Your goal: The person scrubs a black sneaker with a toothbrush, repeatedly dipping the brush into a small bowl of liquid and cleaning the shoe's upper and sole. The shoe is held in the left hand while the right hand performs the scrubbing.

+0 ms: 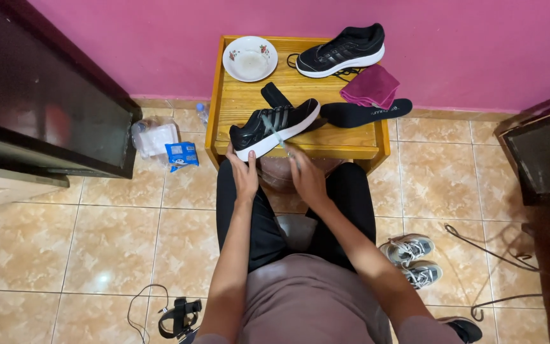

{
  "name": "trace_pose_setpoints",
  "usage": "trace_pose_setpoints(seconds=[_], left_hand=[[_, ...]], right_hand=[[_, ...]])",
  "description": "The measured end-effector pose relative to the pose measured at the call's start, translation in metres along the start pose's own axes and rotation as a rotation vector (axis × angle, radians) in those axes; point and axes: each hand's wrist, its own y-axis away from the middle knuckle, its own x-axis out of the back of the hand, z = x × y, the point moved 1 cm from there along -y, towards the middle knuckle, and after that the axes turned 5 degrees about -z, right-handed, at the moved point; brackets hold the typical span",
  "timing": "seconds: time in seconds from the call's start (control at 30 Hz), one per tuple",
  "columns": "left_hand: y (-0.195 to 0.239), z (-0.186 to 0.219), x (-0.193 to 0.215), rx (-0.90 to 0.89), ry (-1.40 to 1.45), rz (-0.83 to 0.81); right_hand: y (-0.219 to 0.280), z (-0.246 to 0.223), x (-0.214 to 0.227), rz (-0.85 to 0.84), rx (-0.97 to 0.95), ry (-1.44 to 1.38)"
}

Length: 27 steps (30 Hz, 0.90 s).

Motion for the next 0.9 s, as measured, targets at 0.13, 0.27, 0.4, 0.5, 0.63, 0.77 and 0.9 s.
trace_pose_setpoints(seconds=[0.13, 0.27, 0.4, 0.5, 0.63, 0.77, 0.9], left_hand=[[0.0, -0.006, -0.002, -0.019, -0.012, 0.008], [-0.001, -0.009, -0.002, -0.032, -0.032, 0.008], [0.0, -0.015, -0.002, -0.037, -0.049, 0.014], [-0.003, -0.017, -0.003, -0.023, -0.071, 0.014], [-0.002, -0.014, -0.002, -0.03, -0.095, 0.02], [-0.002, -0.016, -0.004, -0.018, -0.076, 0.023], [-0.003, -0.018, -0.005, -0.003, -0.05, 0.035]], right_hand=[[-0.005, -0.004, 0.008, 0.002, 0.042, -0.047], [-0.029, -0.003, 0.013, 0.168, 0.122, -0.072], [0.005, -0.024, 0.027, 0.067, 0.047, -0.129], [0.031, -0.034, 0.022, 0.034, 0.046, -0.06], [-0.003, -0.017, 0.006, 0.141, 0.078, -0.102], [-0.011, -0.017, 0.002, 0.24, 0.147, -0.132], [0.038, -0.028, -0.008, 0.069, 0.084, -0.078]])
